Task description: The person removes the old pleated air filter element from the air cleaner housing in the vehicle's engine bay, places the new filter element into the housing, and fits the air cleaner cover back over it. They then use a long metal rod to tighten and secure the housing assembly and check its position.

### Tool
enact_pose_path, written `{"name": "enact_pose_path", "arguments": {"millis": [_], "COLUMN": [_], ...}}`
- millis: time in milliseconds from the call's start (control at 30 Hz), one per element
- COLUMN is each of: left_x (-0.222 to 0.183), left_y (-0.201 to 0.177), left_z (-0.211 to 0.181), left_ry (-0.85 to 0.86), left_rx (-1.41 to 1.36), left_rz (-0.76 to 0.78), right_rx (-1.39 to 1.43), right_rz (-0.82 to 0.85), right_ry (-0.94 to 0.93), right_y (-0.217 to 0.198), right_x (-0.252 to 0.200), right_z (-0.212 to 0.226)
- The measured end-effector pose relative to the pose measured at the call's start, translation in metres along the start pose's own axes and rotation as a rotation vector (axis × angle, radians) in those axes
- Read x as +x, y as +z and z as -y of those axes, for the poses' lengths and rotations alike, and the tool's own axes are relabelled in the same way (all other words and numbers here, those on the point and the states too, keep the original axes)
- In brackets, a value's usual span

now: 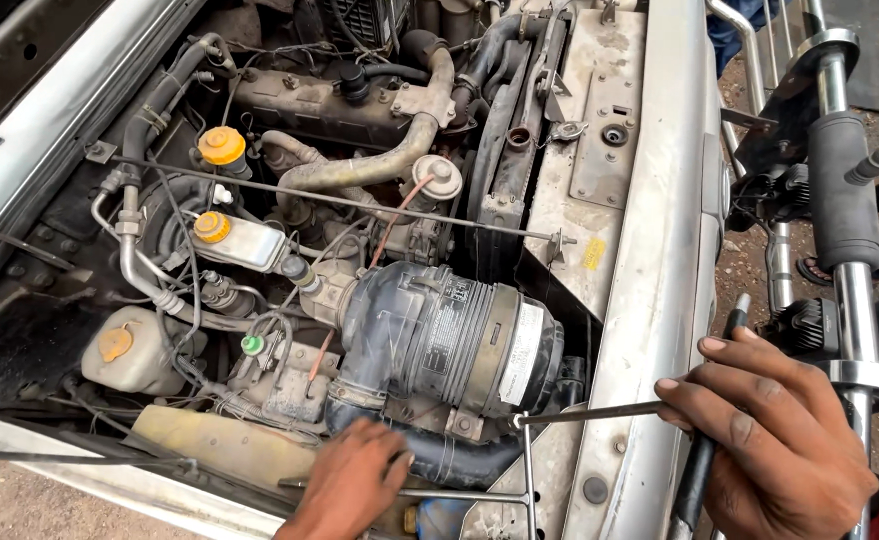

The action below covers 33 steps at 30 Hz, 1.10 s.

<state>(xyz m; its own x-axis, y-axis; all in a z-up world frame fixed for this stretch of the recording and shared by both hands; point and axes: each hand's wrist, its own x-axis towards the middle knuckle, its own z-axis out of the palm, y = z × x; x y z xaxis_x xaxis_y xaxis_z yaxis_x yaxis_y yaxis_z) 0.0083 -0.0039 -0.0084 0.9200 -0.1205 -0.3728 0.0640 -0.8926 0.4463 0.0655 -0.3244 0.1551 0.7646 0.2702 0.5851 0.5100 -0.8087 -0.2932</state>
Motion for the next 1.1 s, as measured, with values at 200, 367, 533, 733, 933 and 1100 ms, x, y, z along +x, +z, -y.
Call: {"name": "enact_pose_path", "arguments": {"millis": [200, 367, 533, 733, 933, 1100], "left_x": [0.075, 0.094, 0.112, 0.123, 0.092, 0.065], "left_y": [0.05, 0.034, 0.056, 0.067, 0.045, 0.037], "left_z": [0.0, -0.021, -0.008, 0.002, -0.017, -0.018], "left_ry": [0.319, 0.122, 0.076, 0.018, -0.055, 0.151], "left_rx": [0.194, 0.243, 0.24, 0.136, 0.062, -0.068], "left_rz": [0.072, 0.444, 0.535, 0.474, 0.25, -0.055], "right_rx": [0.012, 0.006, 0.07, 0.085, 0.086, 0.034], "right_rz": [-0.022, -0.047, -0.164, -0.147, -0.196, -0.175], "right_ry": [-0.029, -0.048, -0.108, -0.189, -0.282, -0.364], "right_y": [-0.006, -0.023, -0.027, -0.019, 0.012, 0.028], "right_x": [-0.005, -0.014, -0.017, -0.017, -0.014, -0.004], "right_z": [0.008, 0.008, 0.018, 0.029, 0.044, 0.066]}}
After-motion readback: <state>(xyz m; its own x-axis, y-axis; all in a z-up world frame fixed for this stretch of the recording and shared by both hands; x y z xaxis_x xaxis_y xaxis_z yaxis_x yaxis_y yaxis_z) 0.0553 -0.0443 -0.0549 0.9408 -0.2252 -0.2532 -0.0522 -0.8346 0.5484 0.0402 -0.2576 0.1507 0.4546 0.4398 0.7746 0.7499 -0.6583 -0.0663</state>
